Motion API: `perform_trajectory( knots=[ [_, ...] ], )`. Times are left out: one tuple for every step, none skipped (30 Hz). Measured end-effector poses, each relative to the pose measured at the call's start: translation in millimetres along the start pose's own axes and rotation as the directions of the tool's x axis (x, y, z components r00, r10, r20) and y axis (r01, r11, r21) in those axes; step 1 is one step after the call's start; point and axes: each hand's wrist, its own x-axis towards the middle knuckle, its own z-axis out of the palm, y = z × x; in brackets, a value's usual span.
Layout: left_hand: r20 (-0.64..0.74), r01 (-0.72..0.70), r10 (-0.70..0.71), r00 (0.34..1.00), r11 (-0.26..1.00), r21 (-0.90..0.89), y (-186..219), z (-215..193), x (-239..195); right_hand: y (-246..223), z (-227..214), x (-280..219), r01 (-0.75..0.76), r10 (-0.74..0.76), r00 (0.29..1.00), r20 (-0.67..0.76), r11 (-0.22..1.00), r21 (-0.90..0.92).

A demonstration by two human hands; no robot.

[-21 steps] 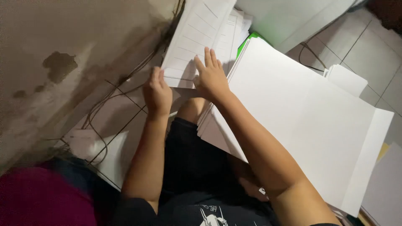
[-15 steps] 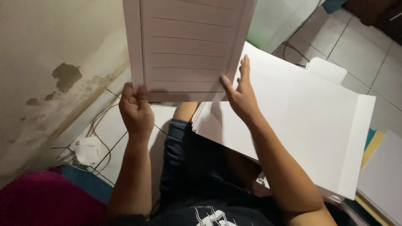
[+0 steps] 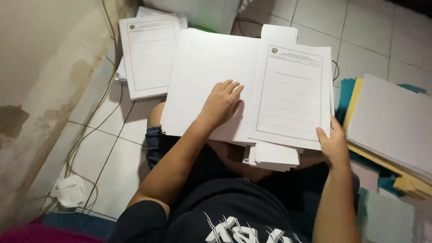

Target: The person sits on the floor and repeatedly folds printed sheets in half, then smooths them flat. The person places each folded sheet onto a growing stack on the floor.

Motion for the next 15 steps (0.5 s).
perform_trajectory(
  knots=[
    [0.007, -0.02, 0.021, 1.0, 1.0, -0.012, 3.0, 5.4, -2.3, 11.8, -0.7, -8.4, -0.015, 0.015, 1.0, -0.019, 1.0, 0.002],
    [0.138, 0.042, -0.035, 0.99, 0.998, -0.05, 1.2, 8.2, -1.9, 20.5, 0.6, -6.8, 0.01, -0.008, 0.999, -0.044, 0.999, 0.047],
    [0.268, 0.108, -0.084, 0.96, 0.991, -0.078, -1.8, 10.1, -2.1, 28.2, 3.0, -5.4, 0.037, -0.031, 0.997, -0.07, 0.995, 0.09],
    [0.267, 0.103, -0.079, 0.96, 0.992, -0.074, -0.6, 5.8, 1.0, 21.6, 2.8, -4.1, 0.039, -0.032, 0.997, -0.075, 0.995, 0.094],
    [0.296, 0.099, -0.076, 0.952, 0.993, -0.065, -0.3, 1.7, 3.5, 15.0, 3.7, -2.9, 0.021, -0.014, 0.997, -0.075, 0.996, 0.088],
    [0.332, 0.102, -0.078, 0.94, 0.993, -0.057, 2.0, -2.9, 0.2, 9.7, 5.9, -6.1, -0.004, 0.01, 0.998, -0.068, 0.997, 0.083],
    [0.337, 0.103, -0.079, 0.938, 0.993, -0.054, 5.4, -6.7, -0.3, -0.2, 5.6, -8.5, -0.008, 0.014, 0.998, -0.064, 0.996, 0.087],
    [0.363, 0.099, -0.073, 0.929, 0.994, -0.054, 6.4, -10.9, 2.3, -11.6, 5.6, -6.9, -0.044, 0.046, 0.997, -0.06, 0.998, 0.039],
    [0.388, 0.095, -0.066, 0.919, 0.994, -0.054, 7.2, -15.6, 4.5, -23.4, 5.8, -5.7, -0.08, 0.079, 0.995, -0.057, 0.997, -0.009],
    [0.388, 0.098, -0.072, 0.919, 0.994, -0.05, 9.2, -18.7, 5.4, -19.0, 5.5, -3.0, -0.077, 0.076, 0.996, -0.052, 0.997, -0.007],
    [0.409, 0.101, -0.071, 0.91, 0.993, -0.053, 10.9, -22.0, 5.9, -14.8, 5.6, -0.5, -0.087, 0.087, 0.995, -0.051, 0.996, 0.002],
    [0.427, 0.103, -0.069, 0.901, 0.993, -0.058, 12.1, -24.8, 7.8, -11.1, 5.1, 3.1, -0.097, 0.098, 0.994, -0.052, 0.995, 0.009],
    [0.426, 0.106, -0.072, 0.902, 0.993, -0.055, 10.0, -22.0, 7.3, -5.8, 4.4, 4.4, -0.094, 0.094, 0.994, -0.049, 0.996, 0.01],
    [0.422, 0.086, -0.056, 0.905, 0.995, -0.052, 8.5, -19.1, 5.6, -0.3, 3.6, 5.0, -0.096, 0.097, 0.995, -0.037, 0.995, 0.03],
    [0.419, 0.067, -0.04, 0.907, 0.997, -0.049, 7.1, -16.1, 3.8, 5.3, 2.9, 5.6, -0.098, 0.099, 0.995, -0.024, 0.994, 0.05]
  ],
)
